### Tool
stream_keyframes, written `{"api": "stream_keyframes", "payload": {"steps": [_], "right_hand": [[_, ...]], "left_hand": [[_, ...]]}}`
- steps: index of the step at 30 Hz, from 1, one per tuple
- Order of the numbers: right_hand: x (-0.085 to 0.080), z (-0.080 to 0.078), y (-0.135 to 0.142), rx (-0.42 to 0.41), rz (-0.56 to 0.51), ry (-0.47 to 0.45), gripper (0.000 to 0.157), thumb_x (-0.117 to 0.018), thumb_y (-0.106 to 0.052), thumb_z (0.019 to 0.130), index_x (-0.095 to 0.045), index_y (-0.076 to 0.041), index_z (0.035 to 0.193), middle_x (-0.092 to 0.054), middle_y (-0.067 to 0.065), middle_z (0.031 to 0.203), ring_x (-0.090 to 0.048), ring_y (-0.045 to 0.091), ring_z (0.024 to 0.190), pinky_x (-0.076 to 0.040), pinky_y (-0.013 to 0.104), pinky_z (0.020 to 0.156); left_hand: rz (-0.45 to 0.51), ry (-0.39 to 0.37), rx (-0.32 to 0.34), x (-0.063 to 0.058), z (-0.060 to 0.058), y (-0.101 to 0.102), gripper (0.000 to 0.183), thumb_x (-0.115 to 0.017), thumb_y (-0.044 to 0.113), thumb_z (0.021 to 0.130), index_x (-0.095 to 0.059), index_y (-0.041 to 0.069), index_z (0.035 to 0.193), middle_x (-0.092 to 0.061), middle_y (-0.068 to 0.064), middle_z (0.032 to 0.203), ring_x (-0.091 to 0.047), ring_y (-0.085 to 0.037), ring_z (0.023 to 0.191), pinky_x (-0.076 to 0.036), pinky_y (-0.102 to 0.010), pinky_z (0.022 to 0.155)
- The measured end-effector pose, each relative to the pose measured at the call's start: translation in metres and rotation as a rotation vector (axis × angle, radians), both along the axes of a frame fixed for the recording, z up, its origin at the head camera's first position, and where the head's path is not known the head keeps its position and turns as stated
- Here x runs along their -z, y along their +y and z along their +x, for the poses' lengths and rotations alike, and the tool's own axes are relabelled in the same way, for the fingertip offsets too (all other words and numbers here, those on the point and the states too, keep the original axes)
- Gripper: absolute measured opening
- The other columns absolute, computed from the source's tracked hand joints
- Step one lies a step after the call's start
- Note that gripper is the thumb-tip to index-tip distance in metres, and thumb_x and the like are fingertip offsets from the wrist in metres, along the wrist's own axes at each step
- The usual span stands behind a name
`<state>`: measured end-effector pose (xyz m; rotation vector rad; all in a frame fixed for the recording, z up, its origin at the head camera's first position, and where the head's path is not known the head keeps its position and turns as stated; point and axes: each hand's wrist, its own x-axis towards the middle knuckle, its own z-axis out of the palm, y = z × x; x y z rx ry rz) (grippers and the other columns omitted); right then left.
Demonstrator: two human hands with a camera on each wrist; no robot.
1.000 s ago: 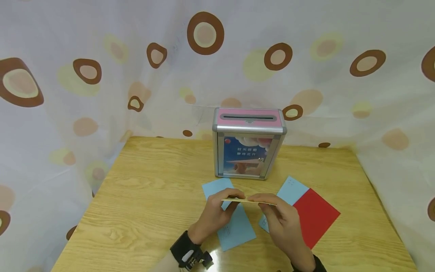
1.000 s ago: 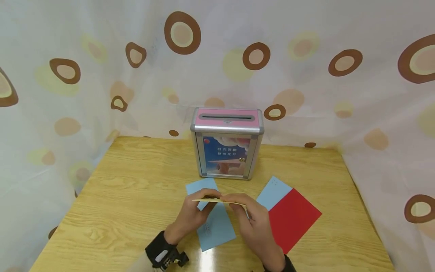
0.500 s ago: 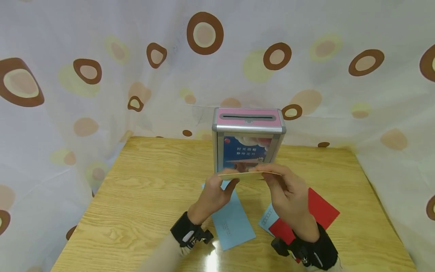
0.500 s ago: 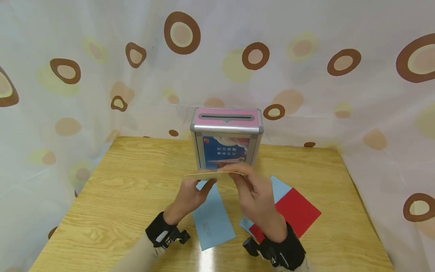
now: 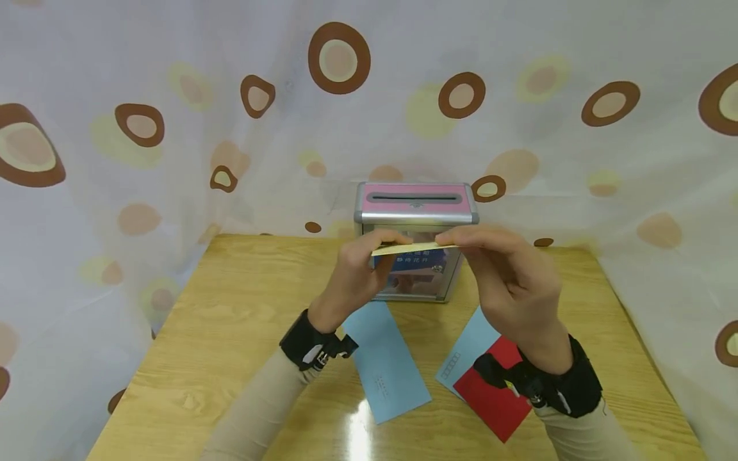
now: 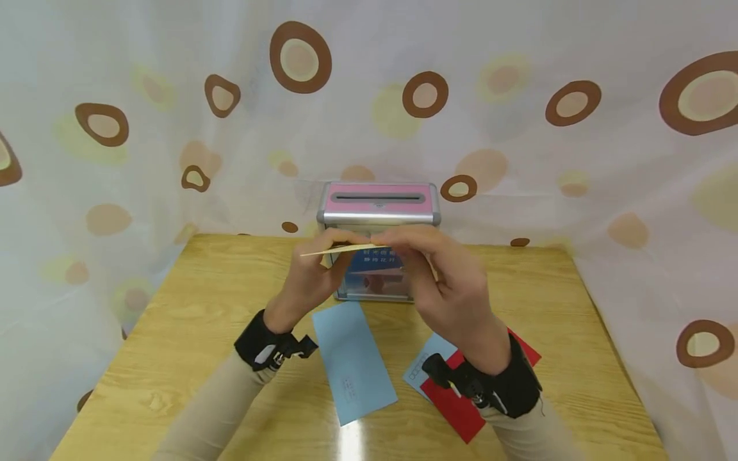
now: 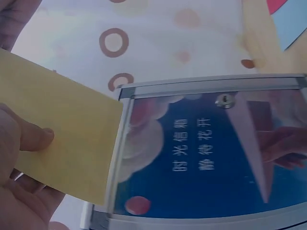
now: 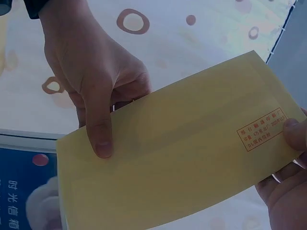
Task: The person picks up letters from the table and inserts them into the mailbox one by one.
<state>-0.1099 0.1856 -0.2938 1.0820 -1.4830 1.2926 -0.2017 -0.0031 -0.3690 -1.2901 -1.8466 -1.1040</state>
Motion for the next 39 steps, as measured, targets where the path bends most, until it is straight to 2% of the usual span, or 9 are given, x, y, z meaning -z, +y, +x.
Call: {"api": "stream_keyframes", "payload": {"steps": [4,9,12,17,22,30,35,39], "right_hand": [[-0.011,-0.002,-0.001,0.017,-0.009,0.041,0.017,-0.065,0.003,0.098,-0.062,0.02,0.095,-0.077,0.013,0.104,-0.075,0.017,0.102,-0.057,0.017,0.086],[-0.015,-0.004,-0.004,0.041,-0.021,0.059,0.013,-0.065,0.006,0.097,-0.064,0.018,0.093,-0.076,0.018,0.098,-0.075,0.02,0.099,-0.058,0.022,0.089],[-0.017,-0.006,-0.003,0.083,-0.019,0.075,0.013,-0.065,0.004,0.097,-0.064,0.016,0.092,-0.076,0.019,0.096,-0.075,0.019,0.098,-0.059,0.024,0.092],[-0.022,-0.01,-0.002,0.114,-0.009,0.08,0.015,-0.063,0.005,0.099,-0.062,0.018,0.092,-0.074,0.022,0.093,-0.075,0.016,0.102,-0.058,0.025,0.096],[-0.026,-0.015,-0.001,0.113,-0.038,0.076,0.017,-0.063,0.004,0.098,-0.06,0.019,0.09,-0.074,0.022,0.092,-0.075,0.017,0.099,-0.059,0.027,0.094],[-0.03,-0.023,0.0,0.12,-0.067,0.078,0.012,-0.063,0.009,0.096,-0.059,0.019,0.091,-0.077,0.017,0.094,-0.075,0.021,0.092,-0.059,0.029,0.09],[-0.029,-0.025,0.0,0.123,-0.065,0.054,0.008,-0.061,0.012,0.096,-0.06,0.019,0.092,-0.076,0.015,0.095,-0.074,0.019,0.092,-0.058,0.026,0.089],[-0.025,-0.028,0.001,0.115,-0.055,0.033,0.008,-0.061,0.012,0.096,-0.061,0.019,0.093,-0.075,0.02,0.094,-0.072,0.019,0.092,-0.057,0.024,0.087]], "left_hand": [[0.023,0.036,-0.03,-0.014,-0.004,0.002,0.024,-0.068,-0.012,0.091,-0.066,-0.002,0.113,-0.073,-0.016,0.108,-0.073,-0.026,0.102,-0.059,-0.029,0.093],[0.036,0.055,-0.057,-0.031,-0.006,0.005,0.02,-0.069,-0.008,0.093,-0.067,-0.001,0.112,-0.073,-0.016,0.108,-0.073,-0.027,0.101,-0.059,-0.029,0.095],[0.043,0.07,-0.061,-0.041,-0.007,0.007,0.02,-0.071,-0.005,0.093,-0.067,-0.002,0.112,-0.073,-0.015,0.108,-0.073,-0.028,0.101,-0.059,-0.03,0.096],[0.059,0.098,-0.074,-0.053,-0.008,0.009,0.015,-0.067,-0.004,0.097,-0.067,-0.002,0.112,-0.073,-0.015,0.108,-0.073,-0.028,0.101,-0.059,-0.029,0.096],[0.062,0.123,-0.085,-0.059,-0.01,0.01,0.017,-0.063,-0.008,0.097,-0.068,-0.002,0.112,-0.074,-0.015,0.108,-0.074,-0.028,0.101,-0.059,-0.03,0.095],[0.036,0.144,-0.108,-0.066,-0.013,0.01,0.018,-0.068,-0.006,0.095,-0.067,-0.002,0.112,-0.073,-0.015,0.107,-0.074,-0.028,0.1,-0.059,-0.029,0.095],[0.03,0.126,-0.105,-0.065,-0.017,0.01,0.016,-0.068,-0.005,0.095,-0.067,-0.001,0.11,-0.074,-0.015,0.105,-0.075,-0.027,0.1,-0.06,-0.03,0.094],[0.019,0.102,-0.111,-0.062,-0.02,0.01,0.018,-0.068,-0.007,0.094,-0.067,0.0,0.111,-0.074,-0.014,0.106,-0.074,-0.026,0.101,-0.06,-0.032,0.094]]}}
